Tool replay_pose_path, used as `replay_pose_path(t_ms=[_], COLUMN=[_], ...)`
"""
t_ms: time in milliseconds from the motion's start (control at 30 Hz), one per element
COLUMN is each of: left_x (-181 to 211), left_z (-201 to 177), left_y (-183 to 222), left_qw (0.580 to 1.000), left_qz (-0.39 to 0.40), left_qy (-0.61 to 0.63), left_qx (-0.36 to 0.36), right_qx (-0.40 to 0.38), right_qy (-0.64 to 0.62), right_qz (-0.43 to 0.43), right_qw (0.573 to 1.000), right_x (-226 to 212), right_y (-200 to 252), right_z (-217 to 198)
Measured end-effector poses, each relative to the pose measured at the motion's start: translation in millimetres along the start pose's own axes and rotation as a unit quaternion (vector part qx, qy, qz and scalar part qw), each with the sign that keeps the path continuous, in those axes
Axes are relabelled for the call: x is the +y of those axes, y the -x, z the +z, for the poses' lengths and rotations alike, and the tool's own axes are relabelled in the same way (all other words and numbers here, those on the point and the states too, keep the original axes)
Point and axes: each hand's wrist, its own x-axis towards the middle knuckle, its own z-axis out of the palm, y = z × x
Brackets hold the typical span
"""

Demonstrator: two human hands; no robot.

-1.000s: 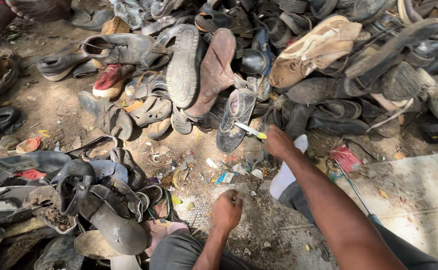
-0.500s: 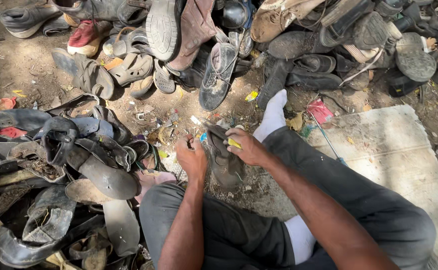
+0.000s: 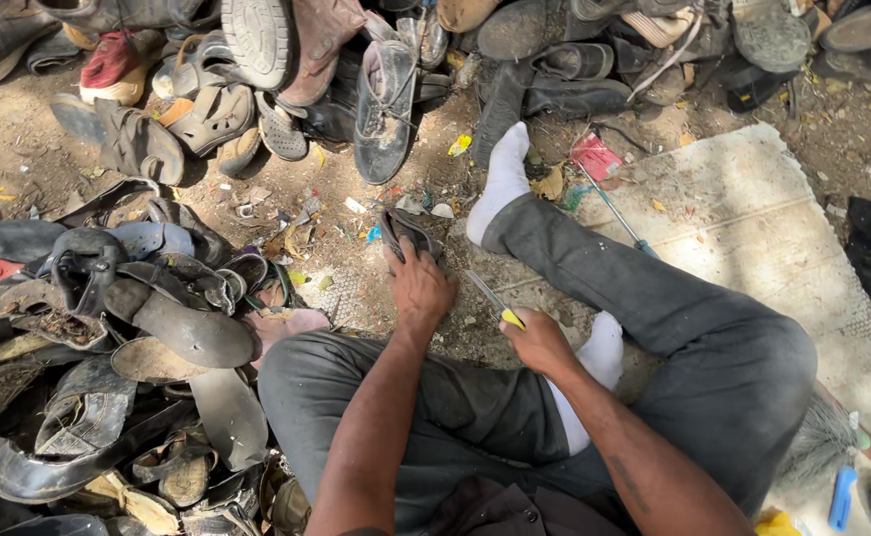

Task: The person sits on the ground and uses a knife to scrape and trim old shoe soles, handling several different soles and pieces of footwear.

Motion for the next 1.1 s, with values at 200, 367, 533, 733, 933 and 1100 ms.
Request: replay_pose_path(t_ms=[200,367,533,733,933,1100], left_x=[-36,-15,-1,-12,-18,-24], left_z=[65,50,42,70,77,43], left_y=[-59,-35,-41,-76,-84,-75], left_qw=[0.977,0.973,0.98,0.952,0.956,0.984], left_qz=[0.031,0.073,0.006,0.002,0.019,0.065], left_qy=[0.128,0.113,0.147,0.222,0.187,0.103], left_qx=[0.167,0.185,0.137,0.212,0.227,0.127], right_qx=[0.001,-0.05,-0.095,-0.046,-0.124,-0.168], right_qy=[-0.087,-0.031,-0.023,-0.008,-0.034,-0.132], right_qz=[0.025,0.059,0.07,0.026,0.028,0.088], right_qw=[0.996,0.997,0.993,0.999,0.991,0.973], right_x=[-13,-13,-20,-29,-17,-18], right_y=[-7,-2,13,11,-9,-26], right_z=[4,0,-14,-9,8,27])
